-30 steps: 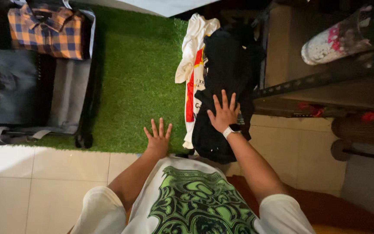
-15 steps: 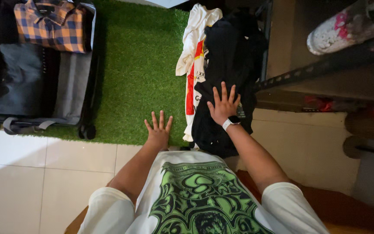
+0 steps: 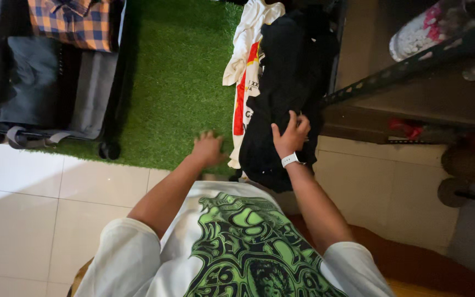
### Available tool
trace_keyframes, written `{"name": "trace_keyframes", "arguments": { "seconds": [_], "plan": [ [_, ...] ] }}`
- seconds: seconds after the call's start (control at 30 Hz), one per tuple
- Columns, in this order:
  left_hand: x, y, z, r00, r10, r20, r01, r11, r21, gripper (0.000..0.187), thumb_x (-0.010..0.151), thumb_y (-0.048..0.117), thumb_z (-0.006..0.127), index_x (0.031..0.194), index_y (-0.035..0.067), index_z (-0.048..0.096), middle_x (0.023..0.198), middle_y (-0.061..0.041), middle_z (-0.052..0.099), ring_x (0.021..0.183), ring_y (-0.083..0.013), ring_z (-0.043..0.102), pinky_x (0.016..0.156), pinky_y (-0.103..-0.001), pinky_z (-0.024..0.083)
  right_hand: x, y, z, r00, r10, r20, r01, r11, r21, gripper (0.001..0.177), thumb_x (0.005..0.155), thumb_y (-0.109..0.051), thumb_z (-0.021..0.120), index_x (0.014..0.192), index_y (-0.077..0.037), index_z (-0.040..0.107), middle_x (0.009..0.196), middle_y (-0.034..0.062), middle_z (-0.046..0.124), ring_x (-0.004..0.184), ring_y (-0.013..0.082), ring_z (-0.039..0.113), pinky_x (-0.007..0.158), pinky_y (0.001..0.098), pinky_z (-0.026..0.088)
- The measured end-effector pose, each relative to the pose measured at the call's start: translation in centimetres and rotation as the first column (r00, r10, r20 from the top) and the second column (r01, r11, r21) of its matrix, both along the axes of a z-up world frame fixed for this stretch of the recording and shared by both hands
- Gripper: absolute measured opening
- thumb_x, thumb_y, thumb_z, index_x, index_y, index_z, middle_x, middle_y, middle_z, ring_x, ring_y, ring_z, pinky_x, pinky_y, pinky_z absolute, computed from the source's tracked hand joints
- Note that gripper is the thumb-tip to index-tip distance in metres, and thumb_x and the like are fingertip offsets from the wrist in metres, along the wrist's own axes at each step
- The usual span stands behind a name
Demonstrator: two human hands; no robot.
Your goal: The person folds a black t-shirt with a graphic print on a green mat and places it into an open suitcase. They then pick up a black pair of shorts, fold them, and place them into the suitcase as well.
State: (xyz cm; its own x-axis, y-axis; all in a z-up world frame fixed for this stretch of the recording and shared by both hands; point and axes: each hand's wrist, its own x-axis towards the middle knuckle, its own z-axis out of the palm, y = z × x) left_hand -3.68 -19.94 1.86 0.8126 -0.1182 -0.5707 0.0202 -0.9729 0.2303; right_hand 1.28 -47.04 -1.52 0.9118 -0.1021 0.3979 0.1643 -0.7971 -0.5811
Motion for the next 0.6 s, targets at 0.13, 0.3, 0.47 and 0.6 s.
{"name": "trace_keyframes", "arguments": {
  "seconds": [0.13, 0.3, 0.47, 0.6],
  "plan": [
    [0.6, -2.7, -0.1, 0.947, 0.044, 0.319, 0.055, 0.954, -0.294, 0.049, 0.085, 0.041, 0.073, 0.123, 0.011, 0.068, 0.135, -0.016, 0.06, 0.126, -0.0396, 0.055, 0.103, -0.057, 0.045, -0.4, -1.4, -1.4, 0.997, 0.053, -0.063, -0.046, 0.993, 0.105, 0.058, 0.087, -0.024, 0.08, 0.137, -0.005, 0.057, 0.118, 0.0226, 0.056, 0.11, 0.0461, 0.055, 0.095, 0.0525, 0.046],
    [2.4, -7.7, -0.6, 0.951, 0.267, 0.153, -0.113, 0.767, -0.632, 0.048, 0.093, 0.044, 0.069, 0.124, 0.008, 0.069, 0.115, -0.015, 0.072, 0.106, -0.0287, 0.072, 0.092, -0.04, 0.058, -1.1, -2.3, 2.1, 0.992, 0.126, 0.014, -0.127, 0.989, 0.077, 0.034, 0.093, -0.014, 0.076, 0.123, -0.005, 0.064, 0.114, 0.0181, 0.062, 0.109, 0.0418, 0.06, 0.093, 0.0475, 0.051],
    [4.5, -11.4, -0.7, 0.704, 0.476, -0.527, -0.67, 0.2, -0.715, 0.056, 0.096, 0.045, 0.06, 0.138, 0.009, 0.058, 0.123, -0.012, 0.067, 0.101, -0.0238, 0.067, 0.081, -0.038, 0.053, -3.0, -1.3, 7.1, 0.933, 0.361, -0.008, -0.349, 0.907, 0.236, 0.027, 0.089, -0.013, 0.076, 0.112, -0.002, 0.065, 0.105, 0.0181, 0.066, 0.098, 0.0396, 0.066, 0.085, 0.0436, 0.053],
    [4.9, -12.1, -1.6, 0.681, 0.571, -0.458, -0.597, 0.072, -0.799, 0.062, 0.097, 0.035, 0.07, 0.141, 0.0, 0.043, 0.126, -0.011, 0.066, 0.113, -0.0181, 0.064, 0.093, -0.033, 0.054, -4.5, -0.2, 6.3, 0.868, 0.495, -0.043, -0.426, 0.787, 0.445, 0.027, 0.093, -0.014, 0.074, 0.115, -0.002, 0.064, 0.1, 0.0148, 0.068, 0.088, 0.0315, 0.069, 0.079, 0.0372, 0.054]
  ]
}}
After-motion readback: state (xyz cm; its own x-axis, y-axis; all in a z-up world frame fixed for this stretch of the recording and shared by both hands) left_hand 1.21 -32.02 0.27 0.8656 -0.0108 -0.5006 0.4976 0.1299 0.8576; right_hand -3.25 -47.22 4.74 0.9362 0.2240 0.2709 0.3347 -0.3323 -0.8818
